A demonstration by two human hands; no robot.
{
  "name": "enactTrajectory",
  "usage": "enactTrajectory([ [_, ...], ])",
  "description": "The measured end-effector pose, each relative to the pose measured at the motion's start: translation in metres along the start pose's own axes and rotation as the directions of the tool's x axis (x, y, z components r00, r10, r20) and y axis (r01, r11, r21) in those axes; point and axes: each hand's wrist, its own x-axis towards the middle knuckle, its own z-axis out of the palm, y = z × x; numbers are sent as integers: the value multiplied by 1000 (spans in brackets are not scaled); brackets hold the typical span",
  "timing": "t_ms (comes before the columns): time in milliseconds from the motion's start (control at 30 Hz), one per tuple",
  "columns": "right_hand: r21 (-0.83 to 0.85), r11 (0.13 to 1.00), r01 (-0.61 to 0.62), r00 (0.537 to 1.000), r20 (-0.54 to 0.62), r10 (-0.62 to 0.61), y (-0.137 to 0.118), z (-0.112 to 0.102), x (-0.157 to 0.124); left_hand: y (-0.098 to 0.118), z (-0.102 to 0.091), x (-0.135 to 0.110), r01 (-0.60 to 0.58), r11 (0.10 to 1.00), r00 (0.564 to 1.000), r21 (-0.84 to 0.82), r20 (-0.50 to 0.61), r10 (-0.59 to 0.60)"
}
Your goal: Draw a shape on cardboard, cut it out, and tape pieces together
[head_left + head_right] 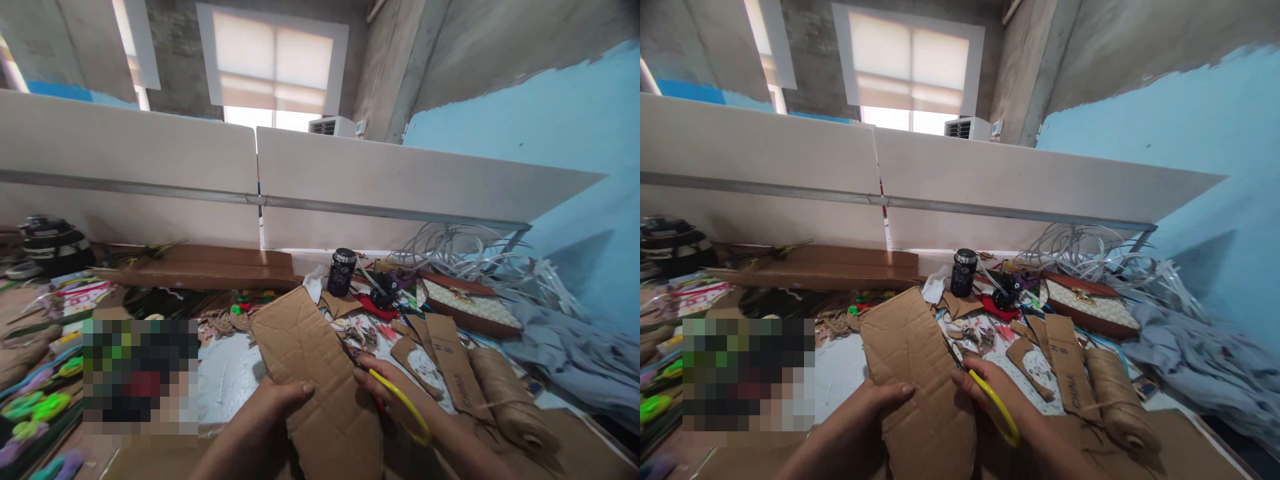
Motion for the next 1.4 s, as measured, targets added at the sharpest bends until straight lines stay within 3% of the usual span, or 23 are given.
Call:
enactTrajectory([
  [133, 91, 995, 37, 999, -21, -35, 9, 2, 4, 4, 6, 0, 51, 998, 999, 27, 6, -51],
  [300, 158, 987, 15, 997, -71, -4, 19, 9, 6, 3, 8, 0, -4, 999, 1000, 45, 26, 3],
  [567, 320, 947, 36, 998, -67, -15, 24, 20, 5, 1, 2, 1, 5, 999, 1000, 35, 4, -5],
  [700, 288, 957, 19, 998, -60, -2, 23, 15, 3, -1, 1, 3, 7, 1000, 1000, -11, -4, -7],
  [900, 140, 989, 47, 998, -55, -39, -3, 9, -5, -6, 1, 5, 16, 999, 998, -50, -53, -18],
  [1000, 158, 987, 32, 998, -63, -23, -9, 12, -7, -8, -1, 5, 26, 998, 998, -55, -52, -29],
  [1167, 248, 968, 28, 996, -83, -8, 1, 18, -3, -8, -2, 3, 19, 997, 1000, -73, -11, -20],
  [1400, 257, 966, 40, 998, -53, -27, 10, 17, 1, 4, 3, -1, 41, 999, 997, -4, -65, -41],
])
